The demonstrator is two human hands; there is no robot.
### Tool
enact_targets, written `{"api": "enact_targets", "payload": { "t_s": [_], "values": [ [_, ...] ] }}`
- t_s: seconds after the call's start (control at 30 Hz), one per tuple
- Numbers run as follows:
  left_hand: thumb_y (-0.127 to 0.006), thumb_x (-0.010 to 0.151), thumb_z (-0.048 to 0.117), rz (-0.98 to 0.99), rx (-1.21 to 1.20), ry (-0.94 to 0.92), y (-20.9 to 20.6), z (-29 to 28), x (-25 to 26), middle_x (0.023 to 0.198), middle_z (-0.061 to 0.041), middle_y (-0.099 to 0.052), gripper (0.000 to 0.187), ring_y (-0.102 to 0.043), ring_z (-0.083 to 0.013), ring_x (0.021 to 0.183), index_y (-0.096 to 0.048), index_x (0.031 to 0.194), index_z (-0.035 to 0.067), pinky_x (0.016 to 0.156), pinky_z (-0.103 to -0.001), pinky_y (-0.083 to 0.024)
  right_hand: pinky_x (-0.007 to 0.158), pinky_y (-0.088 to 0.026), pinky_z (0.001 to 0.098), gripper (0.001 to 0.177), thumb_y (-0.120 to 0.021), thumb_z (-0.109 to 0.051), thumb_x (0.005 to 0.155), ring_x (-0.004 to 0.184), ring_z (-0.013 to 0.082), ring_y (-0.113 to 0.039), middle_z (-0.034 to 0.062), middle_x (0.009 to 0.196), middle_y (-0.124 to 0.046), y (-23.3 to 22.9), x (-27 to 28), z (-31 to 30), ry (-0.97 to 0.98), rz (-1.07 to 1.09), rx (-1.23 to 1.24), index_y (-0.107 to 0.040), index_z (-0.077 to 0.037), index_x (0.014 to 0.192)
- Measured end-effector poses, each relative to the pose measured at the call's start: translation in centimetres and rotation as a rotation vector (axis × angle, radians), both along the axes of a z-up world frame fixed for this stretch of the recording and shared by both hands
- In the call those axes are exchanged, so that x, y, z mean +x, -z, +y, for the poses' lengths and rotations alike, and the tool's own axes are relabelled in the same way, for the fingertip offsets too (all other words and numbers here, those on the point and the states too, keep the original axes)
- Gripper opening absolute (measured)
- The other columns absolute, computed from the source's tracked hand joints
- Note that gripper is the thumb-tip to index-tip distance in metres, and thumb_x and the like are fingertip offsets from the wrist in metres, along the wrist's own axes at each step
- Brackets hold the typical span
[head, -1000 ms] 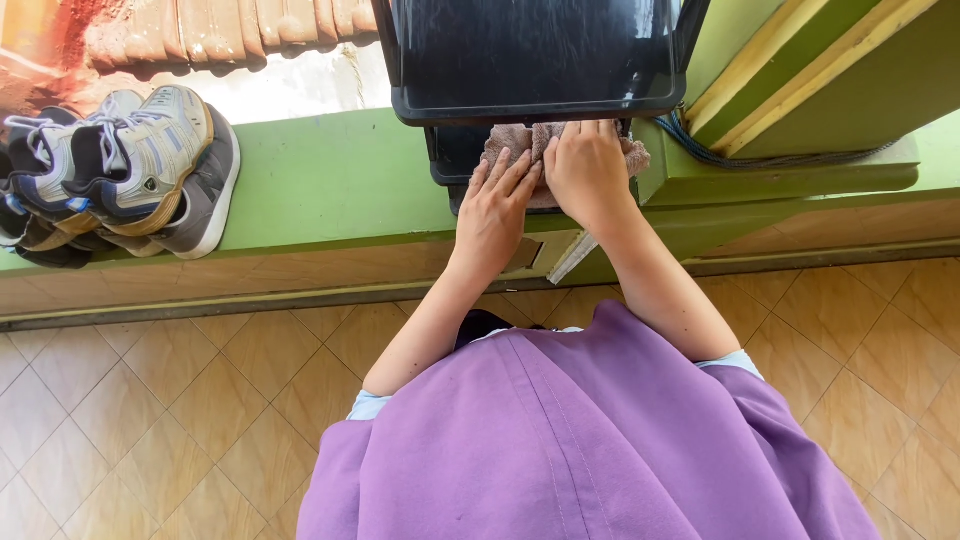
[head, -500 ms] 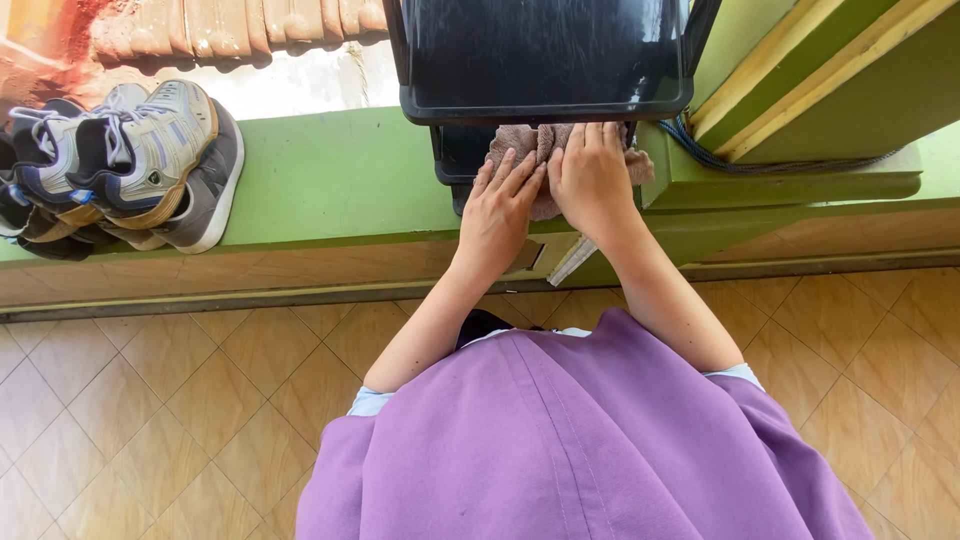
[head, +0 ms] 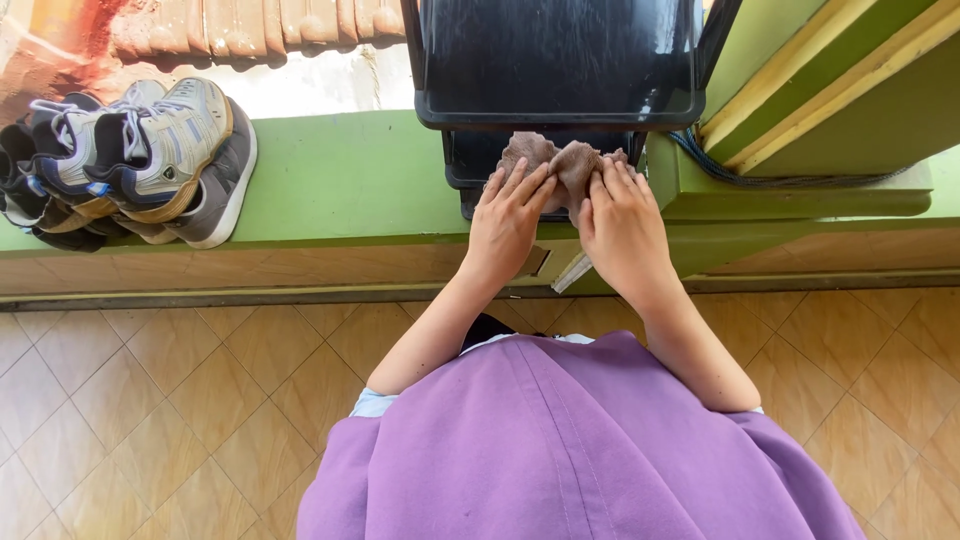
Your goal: Cleaning a multi-tier black plastic shoe rack with a cloth.
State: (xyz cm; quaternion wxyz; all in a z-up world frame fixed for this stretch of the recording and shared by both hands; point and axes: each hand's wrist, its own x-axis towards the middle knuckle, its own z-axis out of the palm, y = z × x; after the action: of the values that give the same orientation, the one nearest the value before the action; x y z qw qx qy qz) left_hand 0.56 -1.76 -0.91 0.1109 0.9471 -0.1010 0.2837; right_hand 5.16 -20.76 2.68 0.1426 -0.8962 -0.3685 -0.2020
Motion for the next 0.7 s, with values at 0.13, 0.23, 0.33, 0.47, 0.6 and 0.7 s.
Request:
{"api": "enact_targets", "payload": {
  "t_s": [0.13,0.23,0.33,0.47,0.6,0.7],
  "values": [
    [-0.061,0.09,0.0,-0.001,-0.048,0.003,-0.5,0.9,-1.0,0.14,-0.007,-0.064,0.043,-0.057,-0.0306,0.137,-0.068,0.132,0.006,0.118,-0.047,-0.04,0.115,-0.041,0.0492,0.033,-0.059,-0.012,0.102,0.126,0.0375,-0.061,0.0264,0.128,-0.067,-1.3,-0.7,-0.5,0.017,0.039,0.141,-0.068,0.012,0.122],
    [-0.062,0.087,-0.001,-0.016,-0.001,-0.013,-0.7,0.5,-0.6,0.137,-0.009,-0.066,0.043,-0.057,-0.0312,0.135,-0.069,0.129,0.005,0.115,-0.047,-0.041,0.114,-0.043,0.0483,0.028,-0.066,-0.009,0.097,0.118,0.0345,-0.064,0.0235,0.121,-0.069,-1.0,-1.3,0.9,-0.009,0.02,0.13,-0.07,0.011,0.116],
    [-0.062,0.086,0.001,-0.027,0.031,-0.006,-0.1,0.3,-0.1,0.134,-0.011,-0.067,0.039,-0.058,-0.0313,0.134,-0.069,0.124,0.003,0.114,-0.047,-0.042,0.111,-0.049,0.0416,0.018,-0.069,-0.006,0.097,0.12,0.0335,-0.066,0.0192,0.12,-0.07,0.0,-0.8,2.5,-0.104,0.035,0.166,-0.072,0.006,0.109],
    [-0.061,0.086,-0.003,-0.057,-0.12,0.054,-1.7,2.2,-1.3,0.133,-0.009,-0.069,0.037,-0.06,-0.0296,0.133,-0.07,0.122,0.004,0.113,-0.043,-0.045,0.1,-0.052,0.04,0.019,-0.071,-0.01,0.097,0.117,0.0327,-0.066,0.0157,0.124,-0.071,0.1,0.1,1.0,-0.159,0.165,0.309,-0.074,0.003,0.111],
    [-0.063,0.086,-0.003,-0.088,-0.112,-0.029,-1.9,3.3,-1.9,0.127,-0.008,-0.071,0.035,-0.062,-0.0286,0.128,-0.074,0.119,0.005,0.11,-0.043,-0.047,0.105,-0.052,0.0401,0.022,-0.07,-0.008,0.098,0.119,0.03,-0.066,0.0133,0.129,-0.07,0.3,0.4,0.2,-0.002,0.113,0.276,-0.075,-0.001,0.119],
    [-0.064,0.086,-0.002,-0.088,-0.067,-0.04,-1.5,2.6,-2.0,0.126,-0.01,-0.071,0.035,-0.062,-0.0293,0.127,-0.073,0.119,0.004,0.11,-0.043,-0.047,0.105,-0.052,0.0398,0.025,-0.07,-0.006,0.095,0.12,0.0306,-0.066,0.0137,0.128,-0.07,0.4,-0.4,2.4,-0.053,0.088,0.252,-0.074,0.0,0.119]
  ]
}}
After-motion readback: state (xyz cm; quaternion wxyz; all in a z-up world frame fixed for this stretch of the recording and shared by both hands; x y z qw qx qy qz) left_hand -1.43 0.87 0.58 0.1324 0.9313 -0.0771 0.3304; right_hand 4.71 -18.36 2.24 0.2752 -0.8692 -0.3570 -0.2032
